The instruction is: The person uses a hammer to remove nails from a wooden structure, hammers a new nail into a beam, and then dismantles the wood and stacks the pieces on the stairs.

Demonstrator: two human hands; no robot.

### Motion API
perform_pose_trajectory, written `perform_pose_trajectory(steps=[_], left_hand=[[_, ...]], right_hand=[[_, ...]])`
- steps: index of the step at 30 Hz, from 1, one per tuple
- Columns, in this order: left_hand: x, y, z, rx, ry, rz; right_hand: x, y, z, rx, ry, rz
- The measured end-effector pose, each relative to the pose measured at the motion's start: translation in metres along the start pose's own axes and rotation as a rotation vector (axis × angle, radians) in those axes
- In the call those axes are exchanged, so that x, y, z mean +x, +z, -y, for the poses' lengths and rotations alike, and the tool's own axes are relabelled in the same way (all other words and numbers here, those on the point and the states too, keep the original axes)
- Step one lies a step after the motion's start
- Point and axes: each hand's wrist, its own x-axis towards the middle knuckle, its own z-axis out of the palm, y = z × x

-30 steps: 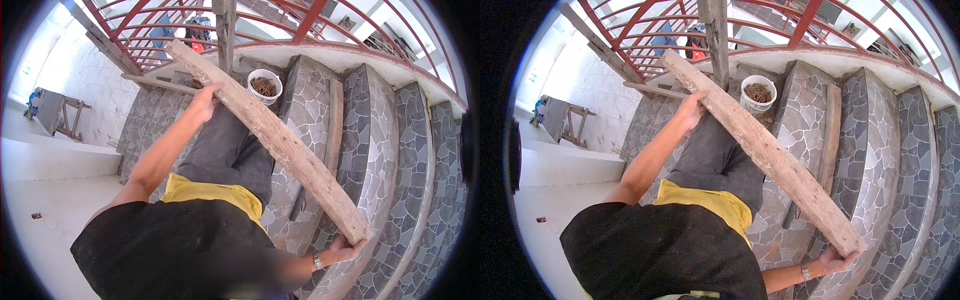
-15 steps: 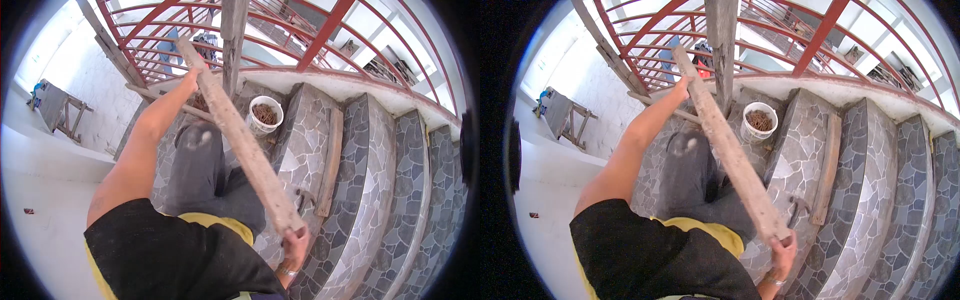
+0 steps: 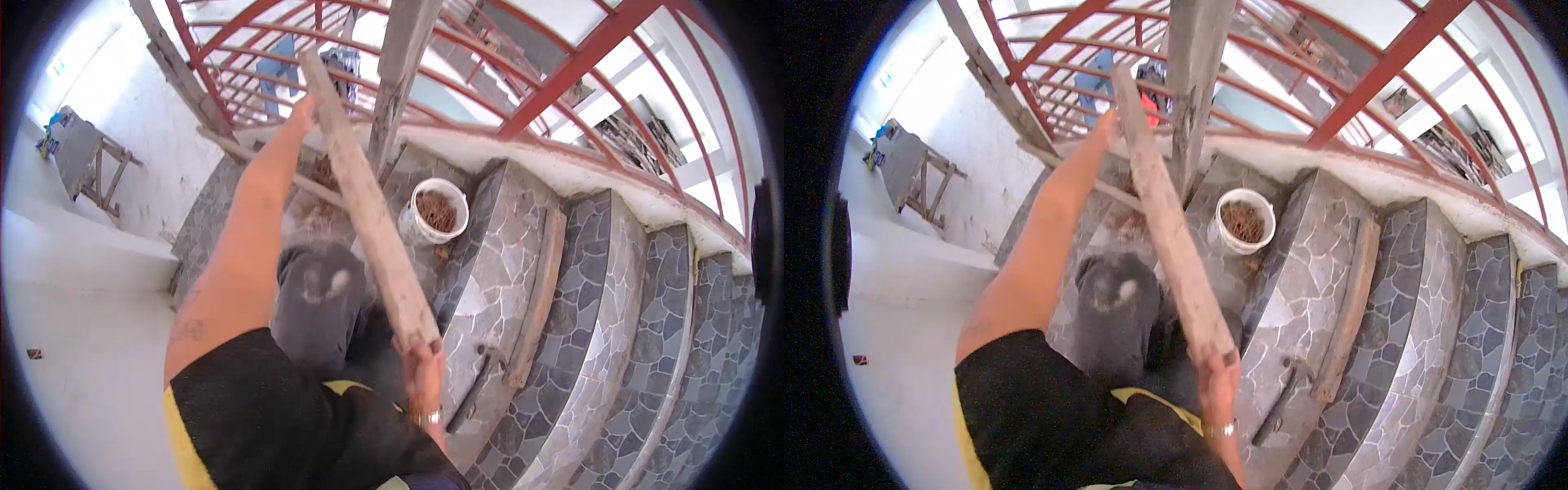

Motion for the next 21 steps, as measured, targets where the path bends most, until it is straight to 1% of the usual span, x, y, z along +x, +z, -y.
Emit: perform_pose_trajectory(steps=[1, 2, 3, 5, 6, 7, 8, 9, 10, 12, 14, 16, 18, 19, 21], left_hand=[[-0.032, 0.031, -0.019, -0.031, -0.071, -0.218], [-0.060, 0.055, -0.037, -0.028, -0.150, -0.287], [-0.095, 0.079, -0.056, -0.021, -0.235, -0.352], [-0.200, 0.124, -0.095, -0.178, -0.243, -0.041], [-0.251, 0.147, -0.113, -0.186, -0.165, 0.079], [-0.297, 0.177, -0.126, -0.209, -0.105, 0.219], [-0.347, 0.213, -0.144, -0.218, -0.109, 0.279], [-0.391, 0.242, -0.145, -0.236, -0.119, 0.333], [-0.429, 0.259, -0.124, -0.214, -0.268, 0.328], [-0.499, 0.286, -0.094, -0.142, -0.493, 0.278], [-0.527, 0.283, -0.040, 0.064, -0.781, 0.044], [-0.510, 0.280, 0.005, 0.031, -0.974, -0.240], [-0.500, 0.283, 0.025, -0.047, -0.892, -0.275], [-0.493, 0.285, 0.034, -0.090, -0.850, -0.288], [-0.469, 0.283, 0.063, -0.179, -0.743, -0.177]], right_hand=[[0.010, -0.002, -0.002, 0.019, 0.018, -0.014], [0.021, -0.003, -0.004, 0.042, 0.037, -0.027], [0.032, -0.008, -0.007, 0.007, 0.017, 0.007], [0.048, -0.004, -0.001, -0.049, 0.010, 0.048], [0.052, 0.004, 0.003, -0.063, 0.020, 0.035], [0.057, 0.008, 0.004, -0.017, 0.012, 0.080], [0.069, 0.004, -0.003, 0.020, 0.026, 0.069], [0.071, 0.008, 0.000, 0.013, 0.014, 0.075], [0.081, 0.002, -0.006, 0.072, 0.016, 0.063], [0.087, 0.000, -0.005, 0.142, 0.012, 0.164], [0.089, -0.010, -0.009, 0.120, 0.047, 0.150], [0.098, -0.009, -0.004, 0.109, 0.076, 0.180], [0.096, -0.018, -0.003, 0.102, 0.098, 0.222], [0.096, -0.018, -0.004, 0.023, 0.120, 0.250], [0.096, -0.022, -0.005, -0.128, 0.146, 0.269]])
